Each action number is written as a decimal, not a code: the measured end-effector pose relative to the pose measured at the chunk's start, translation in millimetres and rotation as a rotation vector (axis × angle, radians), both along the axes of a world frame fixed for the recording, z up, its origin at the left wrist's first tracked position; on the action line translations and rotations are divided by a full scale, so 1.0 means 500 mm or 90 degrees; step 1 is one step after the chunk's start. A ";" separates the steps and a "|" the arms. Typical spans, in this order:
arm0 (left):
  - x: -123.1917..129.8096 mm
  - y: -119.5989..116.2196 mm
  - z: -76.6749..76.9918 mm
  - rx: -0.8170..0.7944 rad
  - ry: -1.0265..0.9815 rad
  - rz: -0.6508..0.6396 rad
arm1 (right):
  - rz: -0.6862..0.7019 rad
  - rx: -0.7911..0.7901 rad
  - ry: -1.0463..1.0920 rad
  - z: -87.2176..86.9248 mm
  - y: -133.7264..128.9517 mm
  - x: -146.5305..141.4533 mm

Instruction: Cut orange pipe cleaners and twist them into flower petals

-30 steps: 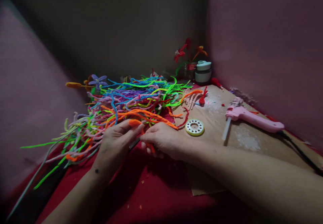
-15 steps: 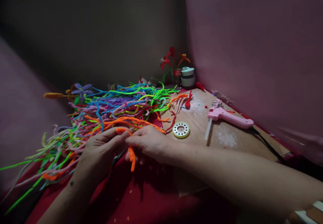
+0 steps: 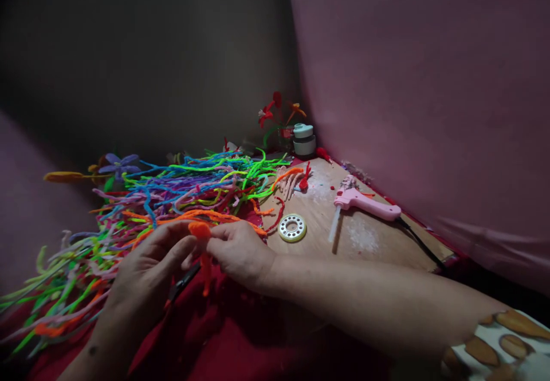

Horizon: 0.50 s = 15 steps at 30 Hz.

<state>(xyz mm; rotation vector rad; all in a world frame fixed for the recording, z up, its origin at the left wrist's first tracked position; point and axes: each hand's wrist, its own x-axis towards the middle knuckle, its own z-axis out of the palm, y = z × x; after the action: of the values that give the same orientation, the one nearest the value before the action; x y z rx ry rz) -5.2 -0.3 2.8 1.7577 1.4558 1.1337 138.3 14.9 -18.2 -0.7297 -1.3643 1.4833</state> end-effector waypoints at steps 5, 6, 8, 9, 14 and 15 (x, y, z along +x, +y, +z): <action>0.008 0.003 -0.014 -0.268 -0.064 -0.110 | -0.021 -0.005 0.093 -0.001 0.023 0.005; 0.009 0.004 -0.010 -0.270 -0.066 -0.104 | -0.004 -0.011 0.113 -0.001 0.028 0.005; 0.010 0.011 0.012 -0.253 -0.089 -0.066 | -0.034 -0.023 0.148 0.001 0.032 0.006; 0.011 0.018 0.030 -0.228 -0.113 -0.042 | -0.065 -0.035 0.153 0.002 0.032 0.006; 0.059 0.100 0.125 -0.081 -0.095 -0.033 | 0.061 0.079 -0.037 -0.001 -0.005 0.004; 0.081 0.121 0.133 -0.099 -0.059 -0.072 | 0.106 0.170 -0.109 -0.002 -0.016 0.002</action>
<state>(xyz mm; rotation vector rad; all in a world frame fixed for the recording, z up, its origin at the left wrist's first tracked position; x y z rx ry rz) 35.1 60.4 69.5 1.6363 1.3348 1.0024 139.3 7.2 -19.3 -0.5937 -1.7505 1.3530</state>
